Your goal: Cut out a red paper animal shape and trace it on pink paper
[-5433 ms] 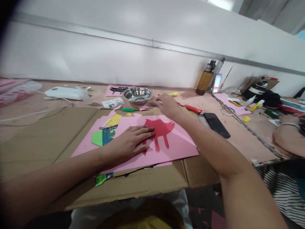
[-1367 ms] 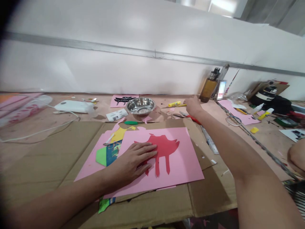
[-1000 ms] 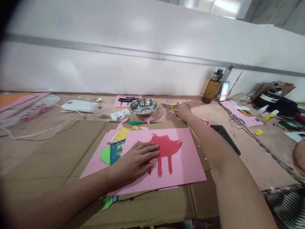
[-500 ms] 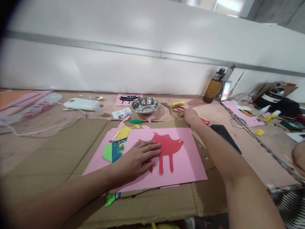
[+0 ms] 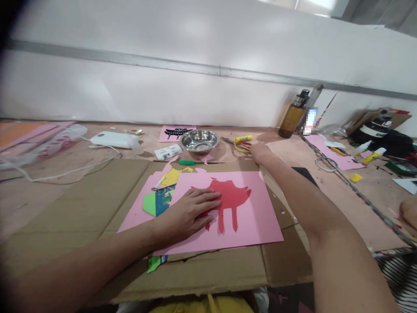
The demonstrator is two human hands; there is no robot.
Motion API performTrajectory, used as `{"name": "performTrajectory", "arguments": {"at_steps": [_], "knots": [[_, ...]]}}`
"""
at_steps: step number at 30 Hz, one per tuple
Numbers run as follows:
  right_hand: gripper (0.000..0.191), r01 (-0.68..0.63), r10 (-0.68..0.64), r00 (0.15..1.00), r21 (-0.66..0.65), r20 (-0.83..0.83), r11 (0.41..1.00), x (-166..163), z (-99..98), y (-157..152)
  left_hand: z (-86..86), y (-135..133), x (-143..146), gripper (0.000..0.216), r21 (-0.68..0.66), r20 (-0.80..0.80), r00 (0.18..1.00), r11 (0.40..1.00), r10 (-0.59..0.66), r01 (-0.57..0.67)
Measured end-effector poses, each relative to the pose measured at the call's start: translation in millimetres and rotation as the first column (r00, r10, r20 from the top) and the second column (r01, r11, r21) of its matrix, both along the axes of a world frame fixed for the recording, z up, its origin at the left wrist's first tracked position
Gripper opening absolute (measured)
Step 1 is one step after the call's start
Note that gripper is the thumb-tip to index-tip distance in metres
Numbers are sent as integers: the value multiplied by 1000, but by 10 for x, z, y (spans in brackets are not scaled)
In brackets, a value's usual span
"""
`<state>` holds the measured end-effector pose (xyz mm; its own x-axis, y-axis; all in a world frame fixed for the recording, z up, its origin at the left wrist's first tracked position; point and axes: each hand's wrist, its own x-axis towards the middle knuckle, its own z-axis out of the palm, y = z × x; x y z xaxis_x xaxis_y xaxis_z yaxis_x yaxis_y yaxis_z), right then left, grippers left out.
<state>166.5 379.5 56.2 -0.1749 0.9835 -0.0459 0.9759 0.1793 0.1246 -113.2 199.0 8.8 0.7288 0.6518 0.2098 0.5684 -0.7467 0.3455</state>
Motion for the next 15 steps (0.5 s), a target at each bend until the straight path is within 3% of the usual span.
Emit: {"name": "performTrajectory", "arguments": {"at_steps": [7, 9, 11, 13, 15], "knots": [[52, -34, 34, 999, 36, 20, 999, 23, 272, -376, 1, 2, 3, 36, 29, 12, 1000, 1000, -4, 3], [47, -33, 33, 999, 42, -4, 999, 24, 328, -491, -5, 5, 0, 37, 35, 11, 1000, 999, -8, 7], [38, -34, 49, 986, 94, -157, 995, -8, 359, -593, -7, 5, -5, 37, 43, 14, 1000, 999, -10, 9], [34, 0, 73, 863, 144, -499, 990, -75, 355, -692, 0, 3, -8, 36, 51, 13, 1000, 999, -11, 10], [35, -8, 94, 546, 107, -833, 994, -168, 312, -799, 13, -1, -9, 36, 52, 5, 1000, 999, -13, 13]]}}
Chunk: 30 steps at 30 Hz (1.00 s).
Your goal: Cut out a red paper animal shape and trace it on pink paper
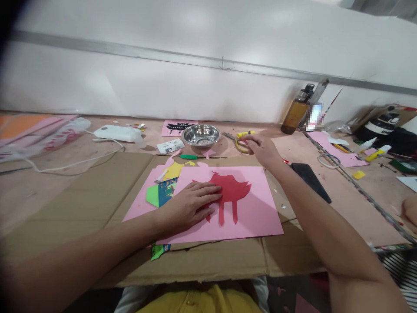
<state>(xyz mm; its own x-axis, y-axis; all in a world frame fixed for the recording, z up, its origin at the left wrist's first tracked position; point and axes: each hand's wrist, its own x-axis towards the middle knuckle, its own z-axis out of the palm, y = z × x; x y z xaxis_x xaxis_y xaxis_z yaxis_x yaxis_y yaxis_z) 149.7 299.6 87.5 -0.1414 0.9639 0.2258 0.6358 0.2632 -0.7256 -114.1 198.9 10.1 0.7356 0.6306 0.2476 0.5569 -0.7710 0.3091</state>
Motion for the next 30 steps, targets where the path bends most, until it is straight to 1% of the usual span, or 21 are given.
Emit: {"name": "performTrajectory", "arguments": {"at_steps": [1, 2, 3, 4, 5, 6, 7, 9, 13, 16, 19, 22, 26, 28, 30], "knots": [[37, -68, 64, 980, -15, -186, 998, -50, -33, -58, 7, -2, 1, 37, -3, -5, 1000, 1000, -1, 1], [39, -127, 122, 941, 4, -317, 992, -100, -72, -117, 15, -4, 3, 37, -6, -6, 1000, 1000, 0, 0], [39, -154, 164, 906, 56, -391, 986, -147, -115, -178, 22, -6, 5, 38, -11, -6, 1000, 1000, 3, -3], [38, -146, 186, 888, 126, -420, 981, -189, -159, -236, 30, -7, 7, 38, -18, -6, 1000, 1000, 6, -6], [34, -108, 184, 884, 194, -429, 975, -224, -204, -289, 38, -7, 8, 39, -27, -8, 1000, 1000, 9, -9], [28, -59, 165, 884, 245, -437, 968, -252, -248, -335, 48, -6, 8, 40, -37, -13, 1000, 999, 11, -12], [23, -11, 136, 881, 266, -453, 964, -271, -291, -370, 60, -4, 6, 41, -46, -23, 1000, 999, 11, -12], [19, 56, 76, 857, 240, -509, 969, -279, -373, -407, 85, 6, 2, 43, -60, -55, 998, 998, -1, -2], [31, 101, 14, 793, 154, -609, 983, -224, -503, -377, 123, 40, -4, 42, -64, -106, 994, 998, -18, 11], [35, 103, -9, 762, 108, -648, 989, -199, -551, -348, 131, 58, 4, 41, -55, -86, 996, 998, -20, 15], [37, 61, -3, 758, 65, -652, 996, -217, -559, -360, 129, 54, 16, 39, -23, -48, 998, 999, -28, 27], [36, 6, 21, 801, 43, -599, 999, -245, -547, -397, 124, 36, 21, 40, -3, -55, 998, 1000, -17, 17], [33, -26, 59, 877, 75, -477, 997, -251, -529, -435, 108, 9, 25, 39, -3, -68, 998, 1000, 1, -2], [31, -31, 72, 890, 96, -450, 995, -245, -526, -445, 90, 3, 28, 38, 5, -47, 999, 1000, 19, -19], [29, -39, 88, 882, 115, -464, 993, -243, -528, -456, 64, 0, 29, 34, 31, 2, 999, 999, 40, -40]]}}
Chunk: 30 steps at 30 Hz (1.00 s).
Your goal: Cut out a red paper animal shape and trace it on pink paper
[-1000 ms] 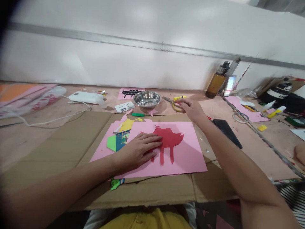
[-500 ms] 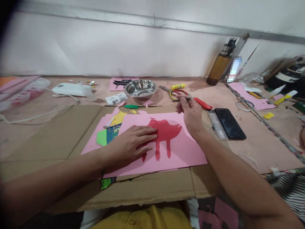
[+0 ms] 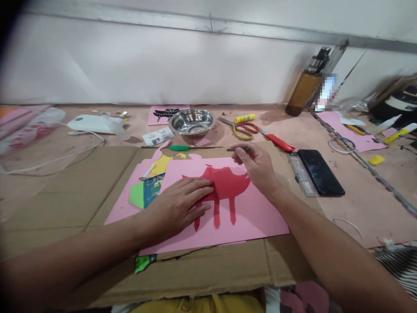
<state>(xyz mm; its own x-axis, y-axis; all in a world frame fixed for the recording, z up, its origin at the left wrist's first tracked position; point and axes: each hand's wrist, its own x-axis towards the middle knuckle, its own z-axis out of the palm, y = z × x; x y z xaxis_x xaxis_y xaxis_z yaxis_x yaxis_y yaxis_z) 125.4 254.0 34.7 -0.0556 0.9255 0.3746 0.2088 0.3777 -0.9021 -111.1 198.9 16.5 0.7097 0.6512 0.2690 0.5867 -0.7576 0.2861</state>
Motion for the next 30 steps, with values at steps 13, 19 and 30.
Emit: {"name": "performTrajectory", "arguments": {"at_steps": [13, 19, 30], "knots": [[23, 104, -91, 992, 154, -93, 982, -73, -32, -51, -42, -2, -69, 25, 39, 83, 996, 999, -10, 7], [23, 74, -63, 996, 186, -62, 980, -95, -55, -53, -40, -9, -86, 25, 56, 81, 997, 998, -4, 0], [25, 79, -83, 996, 187, 15, 979, -108, -60, -55, -44, -8, -67, 23, 114, 61, 998, 993, -11, 4]]}}
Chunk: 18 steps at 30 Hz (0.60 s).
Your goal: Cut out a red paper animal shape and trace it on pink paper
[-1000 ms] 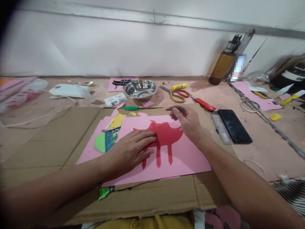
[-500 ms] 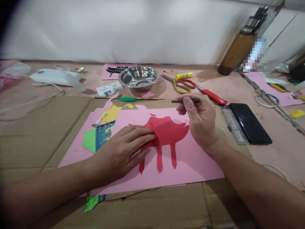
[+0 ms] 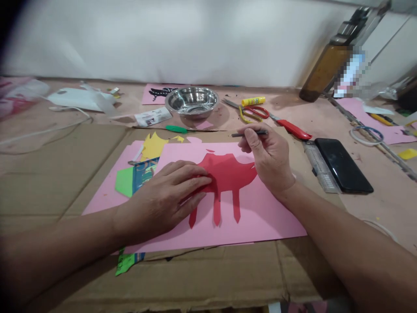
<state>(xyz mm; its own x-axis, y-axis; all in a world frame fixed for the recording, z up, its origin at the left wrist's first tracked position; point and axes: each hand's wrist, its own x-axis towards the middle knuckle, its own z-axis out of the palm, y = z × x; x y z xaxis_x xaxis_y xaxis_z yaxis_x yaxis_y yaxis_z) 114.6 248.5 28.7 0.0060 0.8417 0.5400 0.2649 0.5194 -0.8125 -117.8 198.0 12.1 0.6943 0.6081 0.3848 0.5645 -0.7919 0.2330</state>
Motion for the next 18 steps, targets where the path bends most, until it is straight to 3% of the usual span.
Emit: {"name": "performTrajectory", "arguments": {"at_steps": [6, 18], "knots": [[21, -33, 32, 999, 24, 30, 999, 7, -57, 4, -9, -2, 17, 21, 58, 5, 1000, 998, -20, 20], [16, -41, 41, 999, 98, 2, 994, -7, -111, 5, -11, 5, 16, 19, 43, 29, 1000, 999, -9, 8]]}}
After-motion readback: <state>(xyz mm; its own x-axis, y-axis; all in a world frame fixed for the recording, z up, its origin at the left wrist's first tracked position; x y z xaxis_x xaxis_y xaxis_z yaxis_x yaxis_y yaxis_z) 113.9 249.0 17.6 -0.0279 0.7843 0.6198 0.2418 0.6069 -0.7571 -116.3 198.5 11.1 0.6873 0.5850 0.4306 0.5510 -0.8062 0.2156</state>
